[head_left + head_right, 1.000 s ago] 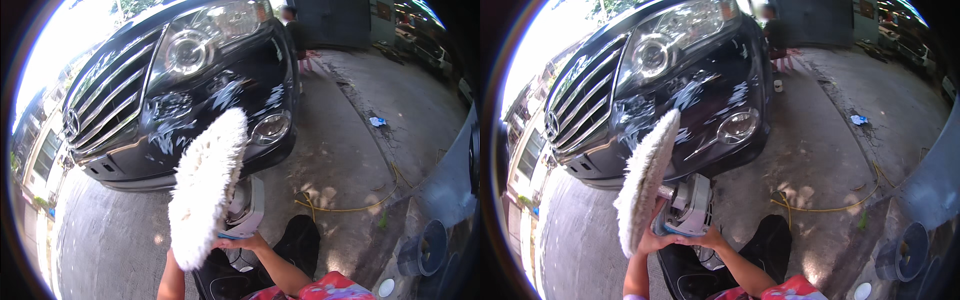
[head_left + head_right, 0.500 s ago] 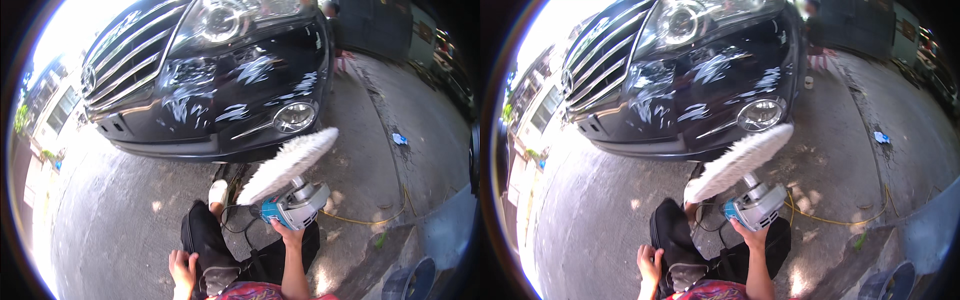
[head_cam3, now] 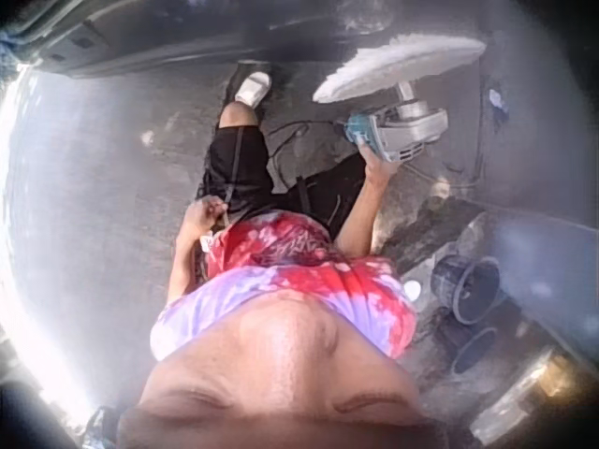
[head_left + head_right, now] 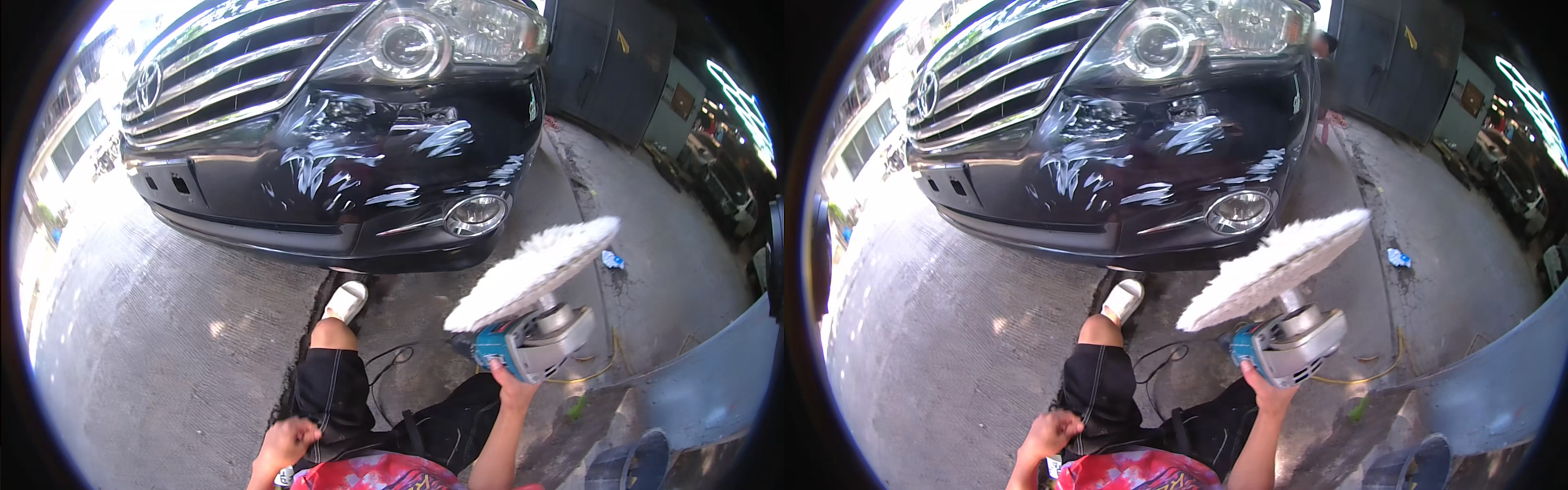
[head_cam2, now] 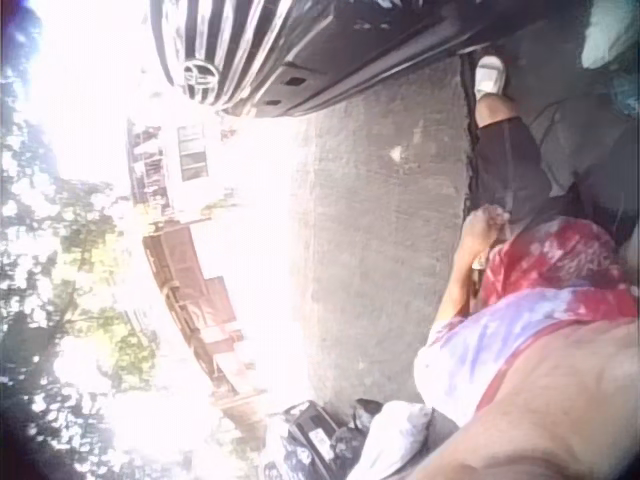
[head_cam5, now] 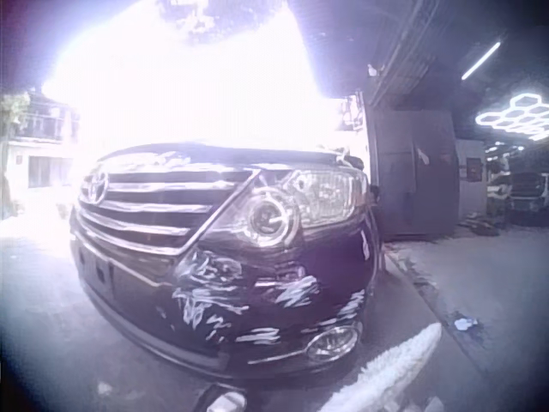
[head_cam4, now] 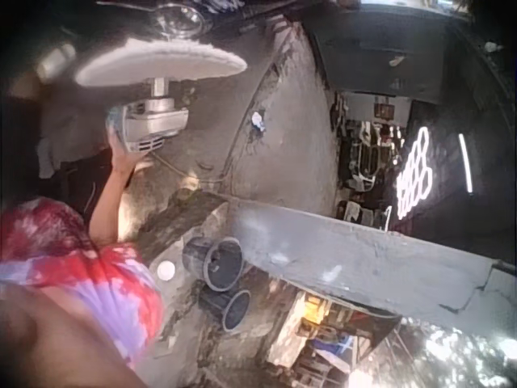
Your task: The person applies a white substance to a black car bumper by hand and then uses a power buffer to polish the surface.
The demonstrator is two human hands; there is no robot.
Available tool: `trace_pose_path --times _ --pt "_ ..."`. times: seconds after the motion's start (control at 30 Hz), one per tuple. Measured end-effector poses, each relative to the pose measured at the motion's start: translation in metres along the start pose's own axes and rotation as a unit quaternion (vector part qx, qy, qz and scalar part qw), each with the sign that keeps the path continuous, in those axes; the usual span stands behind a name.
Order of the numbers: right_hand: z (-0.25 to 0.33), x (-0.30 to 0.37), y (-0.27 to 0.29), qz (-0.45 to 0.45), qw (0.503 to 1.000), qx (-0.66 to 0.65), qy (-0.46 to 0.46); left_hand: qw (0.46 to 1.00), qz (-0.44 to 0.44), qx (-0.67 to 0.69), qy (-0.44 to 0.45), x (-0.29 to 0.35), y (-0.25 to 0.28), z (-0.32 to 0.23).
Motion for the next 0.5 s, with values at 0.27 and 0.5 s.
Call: trace_pose_path --times 0.27,0.5 --pt "0.141 -0.057 -0.049 0.012 0.947 0.047 0.317 0.975 -0.194 0.096 -0.049 -0.024 -0.03 -0.032" --pt "0.168 -0.032 -0.119 0.072 0.954 -0.035 0.288 0.926 -0.277 0.05 -0.253 -0.073 0.034 -0.094"
Point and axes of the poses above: each hand's wrist, its own x-axis away from the middle knuckle, its own y-axis out of the back of the hand, z = x × y, the point moved 5 cm from there along -x, towards the middle knuckle, and after that the axes turned 12 degrees about -z, right-handed, at the moved point
